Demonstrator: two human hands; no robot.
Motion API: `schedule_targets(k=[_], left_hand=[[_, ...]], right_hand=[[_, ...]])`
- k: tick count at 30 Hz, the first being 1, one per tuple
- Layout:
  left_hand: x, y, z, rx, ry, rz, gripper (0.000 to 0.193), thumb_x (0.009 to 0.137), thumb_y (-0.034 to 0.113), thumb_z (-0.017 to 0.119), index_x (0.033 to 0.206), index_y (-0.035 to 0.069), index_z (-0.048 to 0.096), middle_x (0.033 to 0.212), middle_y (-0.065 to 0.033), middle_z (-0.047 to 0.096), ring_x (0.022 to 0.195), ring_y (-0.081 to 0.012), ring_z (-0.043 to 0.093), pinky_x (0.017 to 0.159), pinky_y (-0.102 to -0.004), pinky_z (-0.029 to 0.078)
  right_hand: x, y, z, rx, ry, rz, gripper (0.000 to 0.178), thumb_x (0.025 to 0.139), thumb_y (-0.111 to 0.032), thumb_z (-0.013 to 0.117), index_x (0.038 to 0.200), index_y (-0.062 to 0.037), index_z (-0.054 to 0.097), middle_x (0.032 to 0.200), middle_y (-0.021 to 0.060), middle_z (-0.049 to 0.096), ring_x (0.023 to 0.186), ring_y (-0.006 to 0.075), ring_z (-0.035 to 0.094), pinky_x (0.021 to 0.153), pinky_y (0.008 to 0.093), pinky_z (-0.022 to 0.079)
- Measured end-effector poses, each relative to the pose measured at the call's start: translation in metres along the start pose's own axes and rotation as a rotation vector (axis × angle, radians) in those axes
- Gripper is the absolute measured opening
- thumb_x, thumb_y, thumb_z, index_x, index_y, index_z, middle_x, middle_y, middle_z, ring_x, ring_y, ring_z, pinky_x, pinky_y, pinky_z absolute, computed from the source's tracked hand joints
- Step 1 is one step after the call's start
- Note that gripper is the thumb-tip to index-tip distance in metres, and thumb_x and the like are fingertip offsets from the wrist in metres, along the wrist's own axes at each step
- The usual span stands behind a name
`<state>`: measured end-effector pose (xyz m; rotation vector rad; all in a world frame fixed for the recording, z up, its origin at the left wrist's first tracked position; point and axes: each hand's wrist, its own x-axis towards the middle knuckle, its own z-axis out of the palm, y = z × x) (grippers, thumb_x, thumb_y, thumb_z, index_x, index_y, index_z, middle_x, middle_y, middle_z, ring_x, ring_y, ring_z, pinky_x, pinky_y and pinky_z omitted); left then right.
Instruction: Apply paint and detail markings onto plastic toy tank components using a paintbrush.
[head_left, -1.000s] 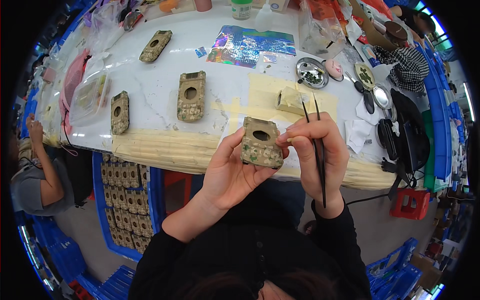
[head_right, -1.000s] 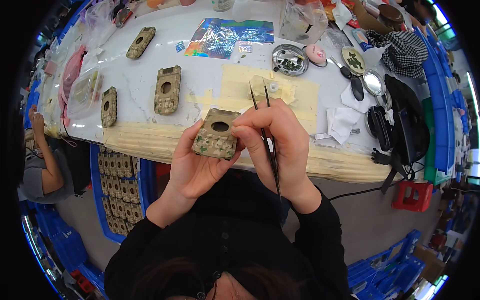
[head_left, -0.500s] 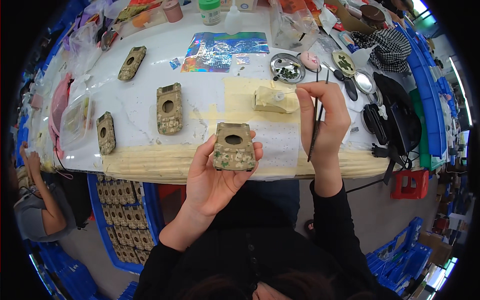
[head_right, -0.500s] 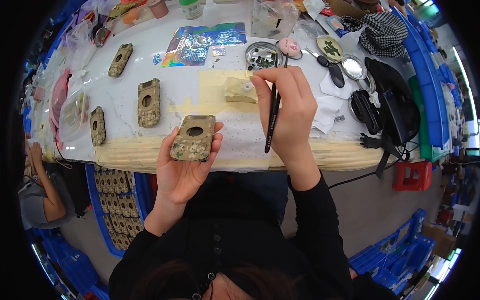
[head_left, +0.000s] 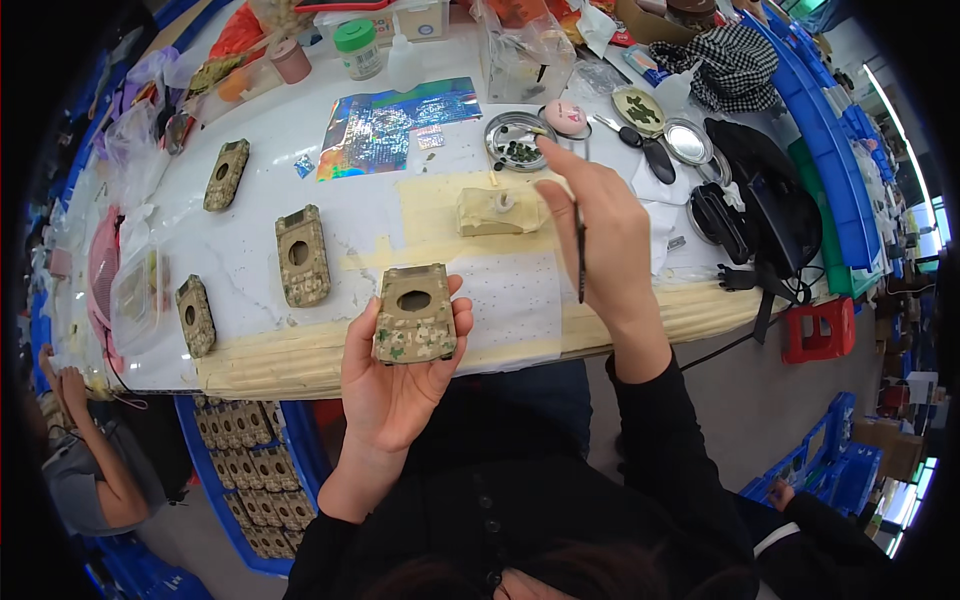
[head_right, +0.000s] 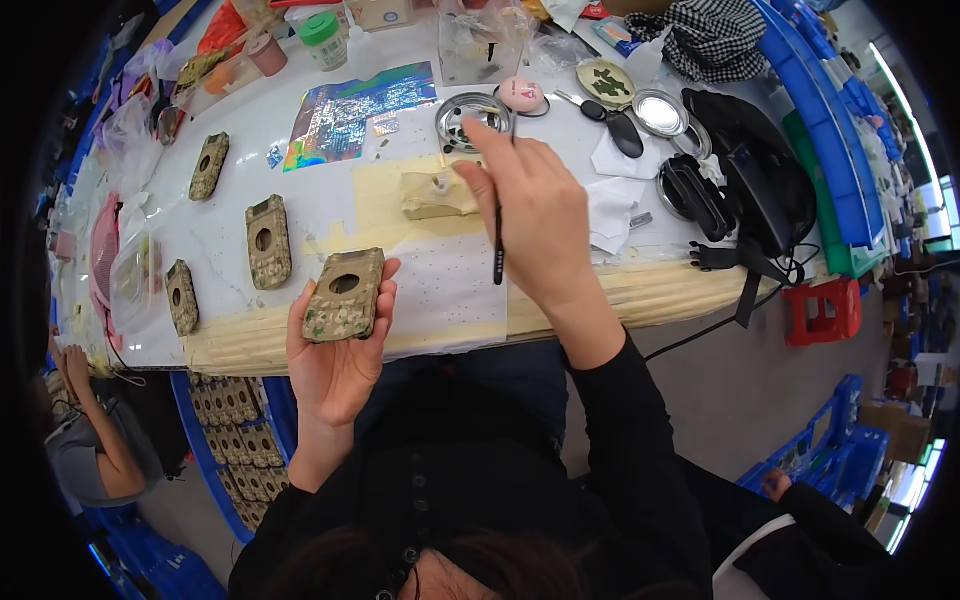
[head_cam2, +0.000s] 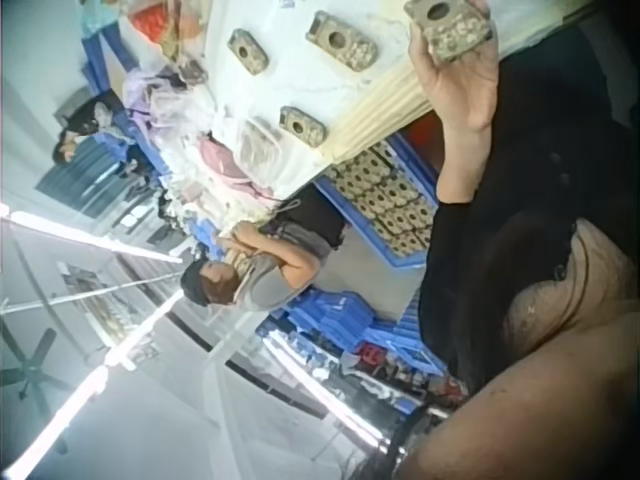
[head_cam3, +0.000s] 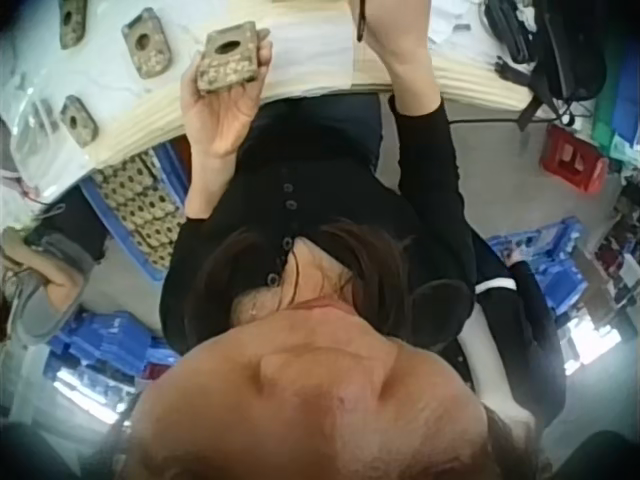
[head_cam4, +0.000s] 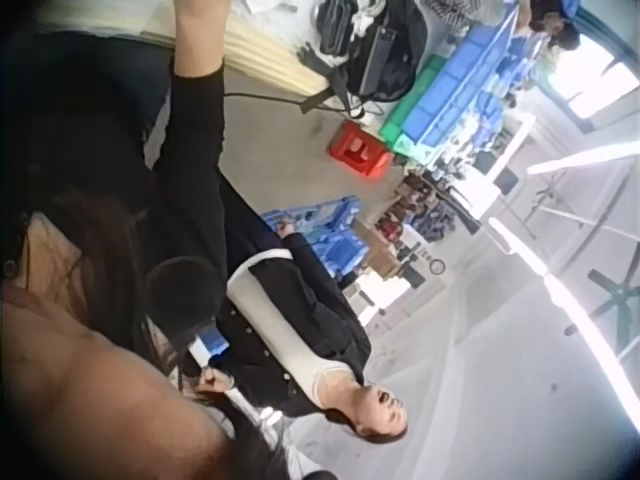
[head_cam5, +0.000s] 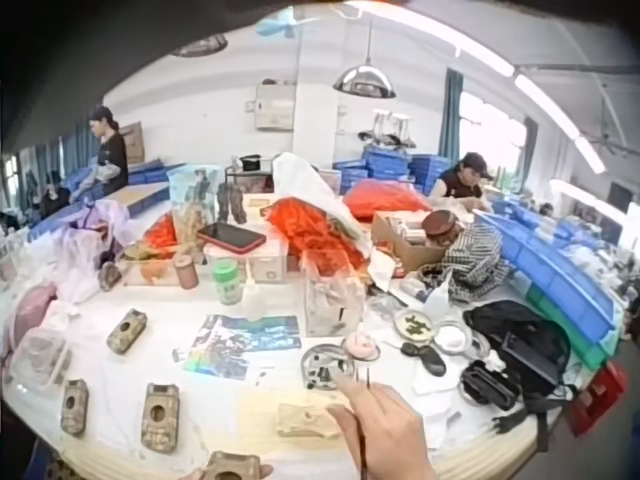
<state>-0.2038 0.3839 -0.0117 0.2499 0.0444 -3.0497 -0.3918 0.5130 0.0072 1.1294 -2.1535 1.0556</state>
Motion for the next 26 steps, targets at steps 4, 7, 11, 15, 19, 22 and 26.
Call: schedule_targets(k=[4, 7, 11, 15, 19, 22, 26], left_hand=[[-0.003, 0.006, 0.002, 0.004, -0.007, 0.016, 0.063, 0.099, 0.036, 0.037, 0.138, -0.013, 0.026, 0.126, -0.0298, 0.047, 0.117, -0.0341, 0.054, 0.098, -0.0406, 0.050], [-0.004, 0.008, 0.001, 0.022, -0.029, 0.029, 0.062, 0.099, 0.036, 0.037, 0.138, -0.012, 0.026, 0.127, -0.0296, 0.047, 0.117, -0.0338, 0.054, 0.098, -0.0404, 0.050], [-0.004, 0.008, 0.000, 0.023, -0.023, 0.009, 0.062, 0.099, 0.036, 0.037, 0.138, -0.011, 0.027, 0.127, -0.0289, 0.048, 0.117, -0.0332, 0.054, 0.098, -0.0401, 0.050], [-0.009, 0.010, -0.001, 0.034, -0.021, 0.023, 0.061, 0.099, 0.036, 0.037, 0.137, -0.011, 0.029, 0.127, -0.0282, 0.048, 0.117, -0.0330, 0.054, 0.098, -0.0400, 0.051], [-0.012, 0.016, 0.001, 0.025, -0.036, 0.044, 0.061, 0.099, 0.036, 0.037, 0.137, -0.011, 0.030, 0.127, -0.0280, 0.048, 0.117, -0.0328, 0.055, 0.097, -0.0400, 0.051], [-0.013, 0.019, -0.004, 0.033, -0.028, 0.050, 0.060, 0.099, 0.036, 0.037, 0.137, -0.010, 0.030, 0.128, -0.0267, 0.048, 0.117, -0.0325, 0.054, 0.097, -0.0395, 0.051], [-0.015, 0.019, -0.001, 0.056, -0.048, 0.034, 0.060, 0.099, 0.037, 0.038, 0.138, -0.008, 0.031, 0.129, -0.0246, 0.048, 0.118, -0.0322, 0.054, 0.097, -0.0391, 0.052]], right_hand=[[0.017, 0.062, -0.037, -0.378, -0.065, 0.215, 0.019, 0.089, -0.022, 0.063, 0.083, -0.0052, 0.055, 0.070, 0.0125, 0.061, 0.067, 0.0322, 0.060, 0.059, 0.0421, 0.045], [0.024, 0.114, -0.050, -0.565, -0.323, 0.228, 0.022, 0.085, -0.022, 0.066, 0.089, -0.0050, 0.052, 0.076, 0.0152, 0.062, 0.072, 0.0361, 0.062, 0.062, 0.0451, 0.046], [0.026, 0.137, -0.048, -0.654, -0.474, 0.208, 0.017, 0.080, -0.008, 0.063, 0.090, -0.0056, 0.050, 0.077, 0.0165, 0.063, 0.075, 0.0364, 0.063, 0.065, 0.0462, 0.047], [0.034, 0.148, -0.052, -0.643, -0.486, 0.203, 0.015, 0.077, -0.001, 0.059, 0.088, -0.0070, 0.051, 0.078, 0.0161, 0.063, 0.077, 0.0377, 0.063, 0.066, 0.0461, 0.047], [0.063, 0.137, -0.067, -0.289, -0.256, 0.068, 0.020, 0.081, -0.004, 0.064, 0.079, -0.0040, 0.045, 0.063, 0.0088, 0.053, 0.056, 0.0209, 0.052, 0.054, 0.0299, 0.042], [0.100, 0.094, -0.064, 0.149, -0.374, 0.051, 0.023, 0.088, -0.011, 0.063, 0.078, -0.0053, 0.043, 0.066, 0.0000, 0.049, 0.061, 0.0070, 0.049, 0.053, 0.0229, 0.041], [0.138, 0.011, -0.013, 0.396, -0.617, 0.129, 0.028, 0.090, -0.018, 0.063, 0.078, -0.0097, 0.040, 0.068, -0.0039, 0.050, 0.066, 0.0006, 0.057, 0.048, 0.0160, 0.035]])
